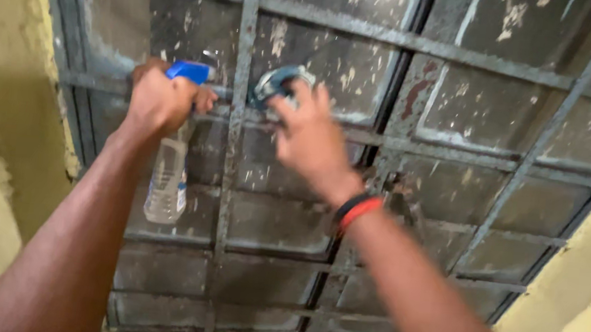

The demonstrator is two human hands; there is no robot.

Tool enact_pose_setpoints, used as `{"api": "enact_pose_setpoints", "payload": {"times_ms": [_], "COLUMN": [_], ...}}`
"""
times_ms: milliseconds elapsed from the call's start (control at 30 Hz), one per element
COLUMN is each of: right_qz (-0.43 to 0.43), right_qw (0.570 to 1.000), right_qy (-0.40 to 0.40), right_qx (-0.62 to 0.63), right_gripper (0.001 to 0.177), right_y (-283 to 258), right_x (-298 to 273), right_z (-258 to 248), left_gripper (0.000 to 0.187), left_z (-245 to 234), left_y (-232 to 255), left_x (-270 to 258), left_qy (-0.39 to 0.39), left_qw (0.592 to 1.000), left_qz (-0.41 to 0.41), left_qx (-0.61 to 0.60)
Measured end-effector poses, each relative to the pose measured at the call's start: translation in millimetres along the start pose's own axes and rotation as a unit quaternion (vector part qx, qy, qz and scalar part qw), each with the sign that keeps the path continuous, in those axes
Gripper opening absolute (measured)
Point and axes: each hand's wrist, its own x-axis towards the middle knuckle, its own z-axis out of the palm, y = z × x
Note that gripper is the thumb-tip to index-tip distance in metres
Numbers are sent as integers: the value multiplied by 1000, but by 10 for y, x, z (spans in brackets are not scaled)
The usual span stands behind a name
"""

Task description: The person cleans a metal security door by spraying liquid from a bottle and wiping the surface with a cloth. The person systematically sprays and wipes different sections of the door, focusing on removing white residue.

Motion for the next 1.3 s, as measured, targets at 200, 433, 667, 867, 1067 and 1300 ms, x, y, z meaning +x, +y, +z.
{"api": "enact_pose_setpoints", "payload": {"times_ms": [200,433,667,867,1067,1300], "right_qz": [98,39,26,155,72,110], "right_qw": [990,993,991,983,996,983], "right_qy": [62,9,32,83,50,134], "right_qx": [-86,-112,-126,-57,-21,-67], "right_gripper": [29,47,13,37,30,26], "right_y": [554,-52,455,43,146,12], "right_x": [358,214,299,300,238,51], "right_z": [-282,25,-375,-22,-95,110], "left_gripper": [18,22,15,13,12,16], "left_z": [107,163,138,121,107,97], "left_y": [57,289,416,400,277,311], "left_x": [-110,-264,-325,-276,-283,-282], "left_qy": [62,51,37,28,9,-5], "left_qw": [998,997,999,999,999,997], "left_qz": [-22,-26,-24,-40,-16,-42], "left_qx": [-19,-58,-21,-19,-39,-66]}}
